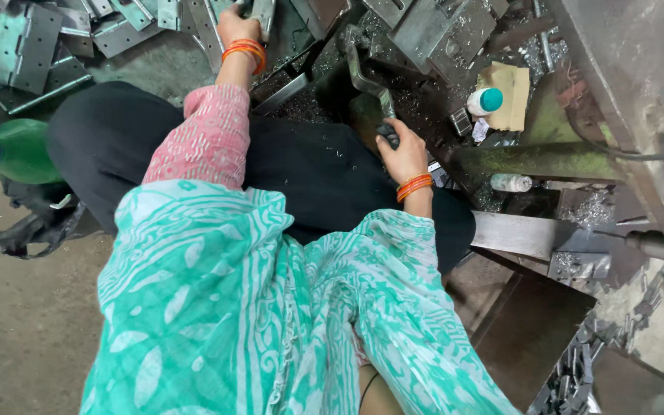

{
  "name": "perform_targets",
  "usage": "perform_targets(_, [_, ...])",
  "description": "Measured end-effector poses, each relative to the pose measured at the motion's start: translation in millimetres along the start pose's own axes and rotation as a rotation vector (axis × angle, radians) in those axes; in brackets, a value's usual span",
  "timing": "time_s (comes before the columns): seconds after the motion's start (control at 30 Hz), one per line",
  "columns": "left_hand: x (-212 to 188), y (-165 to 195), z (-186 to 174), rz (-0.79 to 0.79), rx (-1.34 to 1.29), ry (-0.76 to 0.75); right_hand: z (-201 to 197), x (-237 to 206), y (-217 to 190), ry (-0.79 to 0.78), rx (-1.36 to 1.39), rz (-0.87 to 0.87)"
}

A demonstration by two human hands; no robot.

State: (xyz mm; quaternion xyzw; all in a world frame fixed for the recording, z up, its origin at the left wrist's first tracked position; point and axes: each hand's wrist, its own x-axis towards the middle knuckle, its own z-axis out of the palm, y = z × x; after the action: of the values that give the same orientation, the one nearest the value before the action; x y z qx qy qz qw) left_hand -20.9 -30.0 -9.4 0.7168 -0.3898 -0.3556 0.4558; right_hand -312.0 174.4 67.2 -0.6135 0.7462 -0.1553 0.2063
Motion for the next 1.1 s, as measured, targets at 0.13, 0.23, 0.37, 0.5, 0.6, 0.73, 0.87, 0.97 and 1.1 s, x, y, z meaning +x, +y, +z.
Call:
perform_targets(0.13, [-4.1, 12.1, 10.5, -0.097, -0.421, 0.023, 3.4, -1.6, 0.6, 0.012, 0.004, -0.020])
perform_targets(0.23, [-18.1, 21.1, 26.6, 0.134, -0.566, 0.004, 7.6, -4.2, 1.4, 0.031, 0.018, -0.027])
perform_targets(0.37, [-51.7, 33.1, 57.6, 0.449, -0.613, -0.091, 11.3, -6.9, 2.2, 0.027, 0.015, 0.020])
perform_targets(0.5, [-91.4, 42.0, 90.9, 0.964, 0.063, -0.360, 14.4, -8.1, 6.1, 0.048, 0.011, -0.042])
perform_targets(0.6, [-114.6, 46.2, 111.6, 1.224, 0.532, -0.538, 18.2, -8.2, 11.5, 0.047, -0.036, -0.015])
perform_targets(0.73, [-129.1, 51.7, 130.3, 1.408, 0.896, -0.399, 21.9, -7.9, 16.3, 0.060, -0.049, -0.041])
perform_targets(0.87, [-127.8, 60.1, 141.6, 1.352, 0.872, -0.394, 16.9, -7.2, 11.9, -0.026, -0.101, 0.022])
perform_targets(0.97, [-121.7, 67.9, 147.3, 1.346, 0.856, -0.367, 8.3, -3.6, 4.7, -0.134, -0.158, 0.064])
perform_targets(1.1, [-113.3, 77.3, 152.5, 1.304, 0.883, -0.472, 0.7, 7.0, -1.1, -0.248, -0.224, 0.130])
